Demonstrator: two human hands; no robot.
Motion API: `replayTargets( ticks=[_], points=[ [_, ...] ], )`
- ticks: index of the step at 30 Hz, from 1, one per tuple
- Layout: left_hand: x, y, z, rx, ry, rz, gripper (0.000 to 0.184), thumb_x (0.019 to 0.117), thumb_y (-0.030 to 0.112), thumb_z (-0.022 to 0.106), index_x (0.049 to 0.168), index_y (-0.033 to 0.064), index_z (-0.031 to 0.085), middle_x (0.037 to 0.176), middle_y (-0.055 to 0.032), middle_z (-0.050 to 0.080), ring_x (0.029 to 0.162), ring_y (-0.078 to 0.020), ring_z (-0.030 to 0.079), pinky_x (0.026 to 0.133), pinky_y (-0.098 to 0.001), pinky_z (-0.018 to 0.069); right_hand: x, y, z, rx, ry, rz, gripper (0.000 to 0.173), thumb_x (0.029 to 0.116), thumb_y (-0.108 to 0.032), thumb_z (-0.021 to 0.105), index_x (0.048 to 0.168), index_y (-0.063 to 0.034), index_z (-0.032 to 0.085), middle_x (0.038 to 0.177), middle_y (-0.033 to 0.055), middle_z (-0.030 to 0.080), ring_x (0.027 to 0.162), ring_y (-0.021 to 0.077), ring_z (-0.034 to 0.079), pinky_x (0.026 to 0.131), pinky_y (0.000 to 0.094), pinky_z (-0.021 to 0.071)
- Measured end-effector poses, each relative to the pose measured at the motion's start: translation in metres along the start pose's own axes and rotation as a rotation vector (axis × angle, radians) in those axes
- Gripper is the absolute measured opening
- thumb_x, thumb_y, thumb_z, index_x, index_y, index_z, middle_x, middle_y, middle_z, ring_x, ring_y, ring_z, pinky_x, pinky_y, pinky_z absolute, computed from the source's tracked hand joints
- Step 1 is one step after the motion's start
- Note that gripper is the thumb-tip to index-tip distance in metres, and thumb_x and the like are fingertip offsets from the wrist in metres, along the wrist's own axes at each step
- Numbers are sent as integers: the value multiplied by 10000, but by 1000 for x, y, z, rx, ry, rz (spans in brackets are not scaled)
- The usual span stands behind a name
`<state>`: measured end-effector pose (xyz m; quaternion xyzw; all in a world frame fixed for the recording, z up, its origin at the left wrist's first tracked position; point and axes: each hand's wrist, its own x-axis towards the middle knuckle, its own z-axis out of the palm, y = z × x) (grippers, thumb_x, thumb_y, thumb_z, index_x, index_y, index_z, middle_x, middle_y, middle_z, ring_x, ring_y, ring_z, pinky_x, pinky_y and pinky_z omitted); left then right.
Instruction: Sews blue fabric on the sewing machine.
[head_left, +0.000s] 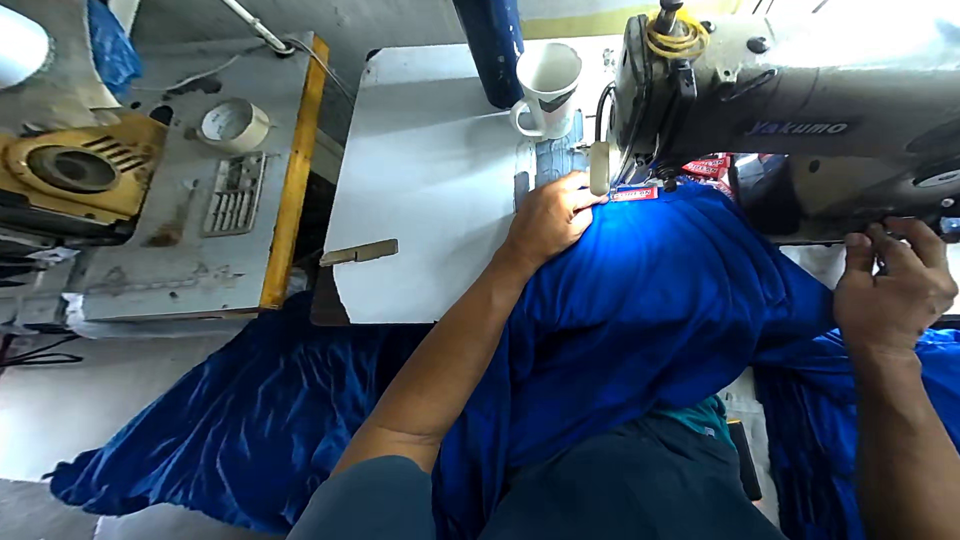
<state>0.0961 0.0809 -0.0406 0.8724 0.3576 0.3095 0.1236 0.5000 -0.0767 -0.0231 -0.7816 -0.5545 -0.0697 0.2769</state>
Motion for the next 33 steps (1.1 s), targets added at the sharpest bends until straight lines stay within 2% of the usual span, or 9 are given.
replayTargets(
  ticks=[4, 11, 23, 33],
  points=[
    [-1, -1, 1, 0, -4, 7, 287, 987, 145, 548, 1117, 199, 798, 1200, -10, 726, 1107, -125, 681, 925, -337, 564, -1, 2, 2, 4, 14, -3, 451, 1082, -375, 507, 1254, -11, 710, 1453, 217, 571, 1286, 392, 589, 1070, 562, 464],
    [-2, -2, 2, -2, -5, 26, 290, 981, 132, 546, 1115, 191, 797, 1199, -8, 727, 1119, -123, 678, 940, -330, 560, -1, 2, 3, 2, 42, -32, 435, 1081, -364, 519, 1243, -12, 717, 1428, 217, 590, 1245, 387, 615, 1038, 562, 482],
    [-2, -1, 1, -7, -4, 37, 281, 980, 124, 553, 1106, 181, 798, 1203, -11, 730, 1132, -118, 677, 955, -322, 557, 0, 5, 4, 1, 33, -26, 437, 1083, -375, 511, 1240, -24, 718, 1442, 209, 583, 1259, 391, 606, 1045, 572, 474],
    [-3, -1, 2, -6, -8, 28, 291, 975, 127, 552, 1116, 192, 799, 1191, -15, 733, 1110, -130, 685, 935, -341, 564, -1, 6, 3, 14, 35, -44, 425, 1085, -353, 511, 1248, -18, 714, 1433, 213, 588, 1240, 396, 615, 1033, 566, 486]
  ],
)
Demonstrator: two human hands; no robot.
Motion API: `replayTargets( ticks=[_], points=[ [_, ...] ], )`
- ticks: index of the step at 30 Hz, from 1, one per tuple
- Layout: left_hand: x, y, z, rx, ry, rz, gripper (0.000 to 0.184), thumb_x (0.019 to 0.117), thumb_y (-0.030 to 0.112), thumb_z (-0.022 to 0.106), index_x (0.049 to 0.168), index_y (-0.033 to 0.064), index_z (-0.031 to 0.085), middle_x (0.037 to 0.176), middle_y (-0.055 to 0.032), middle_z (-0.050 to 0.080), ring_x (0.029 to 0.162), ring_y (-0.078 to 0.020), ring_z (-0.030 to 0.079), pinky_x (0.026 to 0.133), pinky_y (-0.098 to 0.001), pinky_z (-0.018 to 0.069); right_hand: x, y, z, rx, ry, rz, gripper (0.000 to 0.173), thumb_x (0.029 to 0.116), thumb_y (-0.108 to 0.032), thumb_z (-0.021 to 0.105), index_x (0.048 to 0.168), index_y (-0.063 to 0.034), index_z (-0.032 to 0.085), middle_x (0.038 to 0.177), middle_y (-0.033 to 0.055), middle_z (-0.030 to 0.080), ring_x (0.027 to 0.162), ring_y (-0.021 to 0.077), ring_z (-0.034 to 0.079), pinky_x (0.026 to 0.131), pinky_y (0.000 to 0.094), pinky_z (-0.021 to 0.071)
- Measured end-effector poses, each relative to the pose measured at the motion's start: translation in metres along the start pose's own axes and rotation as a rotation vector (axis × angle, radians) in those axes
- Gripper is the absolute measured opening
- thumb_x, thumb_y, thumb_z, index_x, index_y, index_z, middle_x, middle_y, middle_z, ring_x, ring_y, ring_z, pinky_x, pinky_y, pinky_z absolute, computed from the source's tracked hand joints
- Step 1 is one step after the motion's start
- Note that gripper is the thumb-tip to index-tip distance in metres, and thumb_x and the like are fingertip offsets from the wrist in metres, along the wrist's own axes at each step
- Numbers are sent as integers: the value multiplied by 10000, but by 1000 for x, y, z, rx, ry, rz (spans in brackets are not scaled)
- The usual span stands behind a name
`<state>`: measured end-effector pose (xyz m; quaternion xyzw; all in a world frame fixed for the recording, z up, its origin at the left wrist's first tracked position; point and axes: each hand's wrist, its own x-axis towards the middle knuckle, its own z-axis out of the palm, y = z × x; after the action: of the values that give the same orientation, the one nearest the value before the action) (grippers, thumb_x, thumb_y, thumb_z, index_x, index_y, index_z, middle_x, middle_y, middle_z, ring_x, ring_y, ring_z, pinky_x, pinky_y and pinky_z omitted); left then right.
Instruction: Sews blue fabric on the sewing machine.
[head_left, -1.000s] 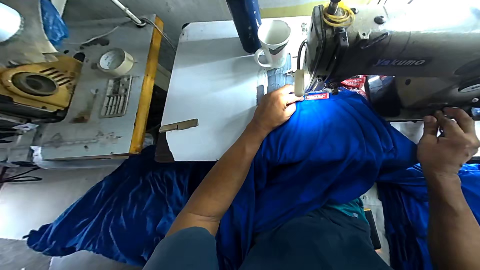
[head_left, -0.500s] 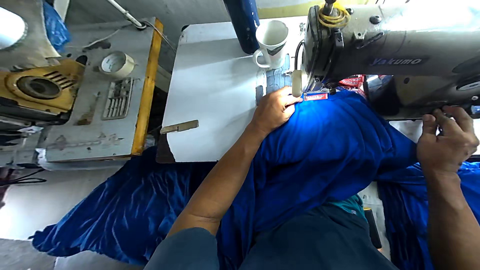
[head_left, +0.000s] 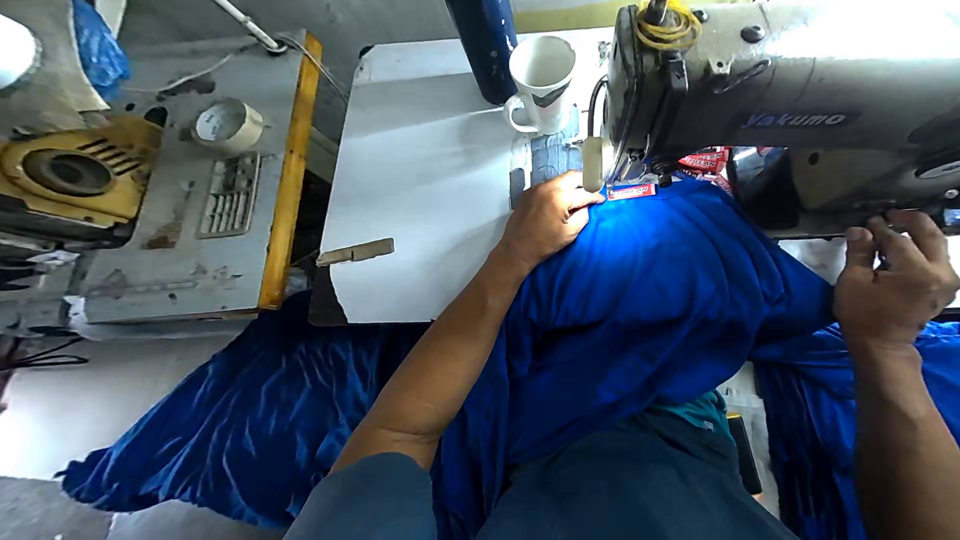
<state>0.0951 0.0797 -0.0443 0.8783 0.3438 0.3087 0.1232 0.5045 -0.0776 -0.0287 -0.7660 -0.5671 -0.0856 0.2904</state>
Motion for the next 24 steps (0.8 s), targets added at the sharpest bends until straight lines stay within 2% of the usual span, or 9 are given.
replayTargets(
  ticks=[4, 24],
  points=[
    [0, 0, 1, 5, 8, -3, 288, 975, 133, 555, 1109, 199, 801, 1194, -10, 735, 1120, -125, 683, 941, -337, 561, 0, 1, 0, -8, -11, 15, 438, 1085, -373, 505, 1265, -31, 712, 1449, 206, 578, 1274, 390, 595, 1056, 570, 468],
    [-1, -1, 1, -14, -12, 13, 288, 983, 138, 551, 1127, 192, 795, 1188, -16, 735, 1132, -133, 679, 964, -347, 558, -1, 3, 0, 0, -21, 21, 440, 1084, -372, 506, 1258, -24, 710, 1459, 213, 567, 1274, 398, 593, 1060, 584, 465]
  ],
)
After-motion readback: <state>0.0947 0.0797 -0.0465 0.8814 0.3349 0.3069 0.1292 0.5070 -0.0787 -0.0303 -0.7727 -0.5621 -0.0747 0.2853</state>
